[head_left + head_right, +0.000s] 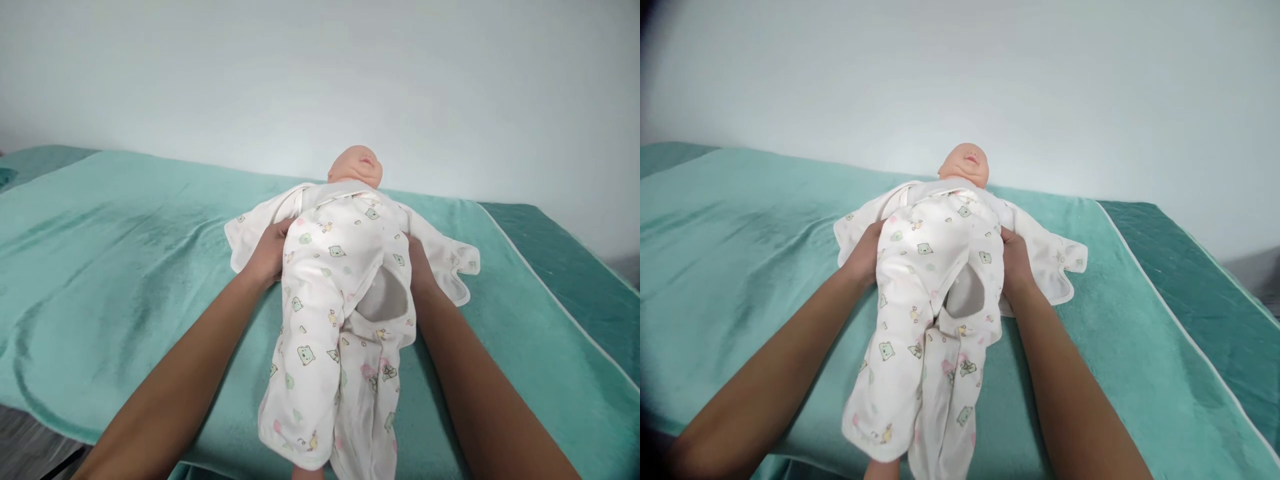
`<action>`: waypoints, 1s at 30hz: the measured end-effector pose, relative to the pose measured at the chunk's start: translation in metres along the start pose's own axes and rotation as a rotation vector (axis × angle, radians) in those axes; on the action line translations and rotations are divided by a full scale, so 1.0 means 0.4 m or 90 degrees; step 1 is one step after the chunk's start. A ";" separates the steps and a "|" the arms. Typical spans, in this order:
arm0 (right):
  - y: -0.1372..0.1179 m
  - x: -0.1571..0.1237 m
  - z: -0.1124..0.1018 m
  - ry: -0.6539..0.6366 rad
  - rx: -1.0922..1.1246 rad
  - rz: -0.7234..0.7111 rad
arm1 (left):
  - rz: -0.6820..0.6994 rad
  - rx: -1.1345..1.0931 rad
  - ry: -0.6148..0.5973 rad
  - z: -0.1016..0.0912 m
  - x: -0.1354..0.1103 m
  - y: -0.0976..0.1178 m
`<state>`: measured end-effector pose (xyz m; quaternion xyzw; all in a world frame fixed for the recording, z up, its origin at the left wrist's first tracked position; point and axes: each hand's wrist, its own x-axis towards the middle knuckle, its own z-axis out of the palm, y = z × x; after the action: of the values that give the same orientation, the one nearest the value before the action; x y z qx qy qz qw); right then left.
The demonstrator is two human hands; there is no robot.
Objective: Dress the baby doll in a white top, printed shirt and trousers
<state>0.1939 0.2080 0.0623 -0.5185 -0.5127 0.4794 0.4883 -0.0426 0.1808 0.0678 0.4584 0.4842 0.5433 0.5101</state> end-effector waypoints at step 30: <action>0.014 0.007 0.001 0.167 -0.092 -0.067 | 0.181 0.195 0.067 -0.011 0.021 -0.052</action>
<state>0.1937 0.2107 0.0566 -0.5827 -0.5043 0.3431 0.5371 -0.0450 0.1890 0.0468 0.5652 0.5173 0.5534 0.3267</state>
